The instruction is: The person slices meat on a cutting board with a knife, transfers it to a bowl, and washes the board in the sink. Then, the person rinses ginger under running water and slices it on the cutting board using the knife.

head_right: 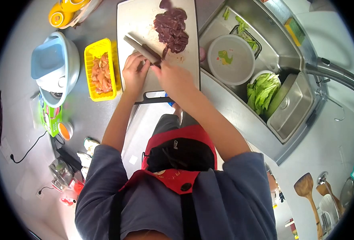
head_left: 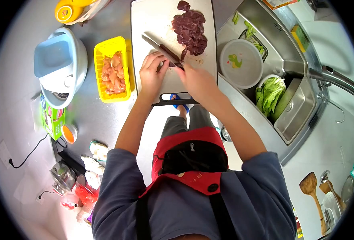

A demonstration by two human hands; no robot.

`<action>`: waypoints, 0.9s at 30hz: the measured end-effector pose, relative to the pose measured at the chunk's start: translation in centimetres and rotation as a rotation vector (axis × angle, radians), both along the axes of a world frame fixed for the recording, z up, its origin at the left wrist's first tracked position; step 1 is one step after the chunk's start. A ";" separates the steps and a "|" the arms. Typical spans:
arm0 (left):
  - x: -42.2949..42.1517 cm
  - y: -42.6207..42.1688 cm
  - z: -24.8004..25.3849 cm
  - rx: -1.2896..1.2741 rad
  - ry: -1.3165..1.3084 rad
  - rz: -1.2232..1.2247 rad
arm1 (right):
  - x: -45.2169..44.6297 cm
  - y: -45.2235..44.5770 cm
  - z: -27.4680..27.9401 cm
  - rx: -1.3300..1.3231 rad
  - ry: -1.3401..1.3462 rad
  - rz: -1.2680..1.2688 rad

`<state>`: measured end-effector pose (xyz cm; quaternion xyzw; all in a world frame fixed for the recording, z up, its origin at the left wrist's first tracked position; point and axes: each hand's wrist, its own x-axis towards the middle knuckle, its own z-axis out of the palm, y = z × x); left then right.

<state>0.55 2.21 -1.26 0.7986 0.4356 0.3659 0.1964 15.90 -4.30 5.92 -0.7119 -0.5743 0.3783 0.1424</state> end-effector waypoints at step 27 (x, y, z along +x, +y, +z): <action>-0.2 -0.2 0.4 0.063 -0.043 0.031 | 7.2 -0.6 0.7 -0.232 0.630 -0.374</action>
